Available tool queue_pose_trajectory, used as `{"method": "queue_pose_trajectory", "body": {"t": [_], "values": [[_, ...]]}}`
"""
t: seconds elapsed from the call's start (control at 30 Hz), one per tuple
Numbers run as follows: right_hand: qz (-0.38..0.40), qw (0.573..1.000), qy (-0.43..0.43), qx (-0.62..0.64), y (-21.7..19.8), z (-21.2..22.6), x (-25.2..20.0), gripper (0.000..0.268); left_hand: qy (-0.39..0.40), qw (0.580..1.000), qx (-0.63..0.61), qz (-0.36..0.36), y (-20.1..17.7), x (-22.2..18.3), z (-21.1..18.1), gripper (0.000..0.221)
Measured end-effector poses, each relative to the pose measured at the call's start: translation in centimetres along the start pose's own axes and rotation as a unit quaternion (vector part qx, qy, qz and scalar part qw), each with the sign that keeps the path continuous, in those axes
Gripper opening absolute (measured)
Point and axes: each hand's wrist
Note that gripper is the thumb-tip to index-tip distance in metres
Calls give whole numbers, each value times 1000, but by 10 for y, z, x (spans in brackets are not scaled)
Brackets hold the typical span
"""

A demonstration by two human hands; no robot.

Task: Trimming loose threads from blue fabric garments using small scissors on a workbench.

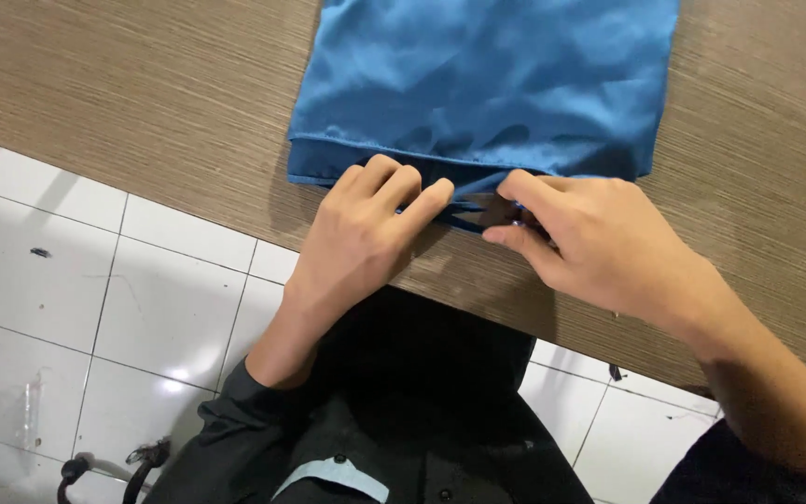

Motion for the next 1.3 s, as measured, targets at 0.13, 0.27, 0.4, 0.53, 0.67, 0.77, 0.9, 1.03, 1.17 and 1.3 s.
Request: {"method": "queue_pose_trajectory", "body": {"t": [0.13,0.27,0.4,0.53,0.67,0.77,0.9,1.03,1.17,1.3], "values": [[-15,999,-7,-51,6,2,3,32,-7,1000,-15,10,0,-2,0,15],[-34,998,-9,-61,11,5,2,30,0,1000,-15,13,-1,-2,0,19],[-69,995,-33,-65,15,5,1,31,14,1000,-17,7,-2,0,-2,20],[-102,990,-65,-72,21,1,1,28,4,1000,-13,9,-1,-1,-4,20],[-52,998,-29,-21,7,2,-1,31,-15,998,-53,-7,3,-13,-2,16],[-40,998,-35,-22,-3,-4,-8,40,-58,982,-113,-139,8,-28,2,16],[-106,991,-67,-57,-12,-11,-20,34,-143,933,-123,-306,-3,-36,15,10],[-153,966,-92,-186,-7,-16,-23,26,-87,987,-97,-95,-37,-31,32,41],[-172,953,-102,-230,9,-17,-19,30,-57,995,-75,-45,-41,-19,37,25],[-167,954,-94,-231,12,-15,-15,29,-58,990,-116,-51,-36,-16,41,11]]}}
Point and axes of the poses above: each hand's wrist, its own x-axis towards the middle knuckle, its own y-axis out of the palm, z = x × y, and after that the axes turned 7 degrees about -z, right-handed
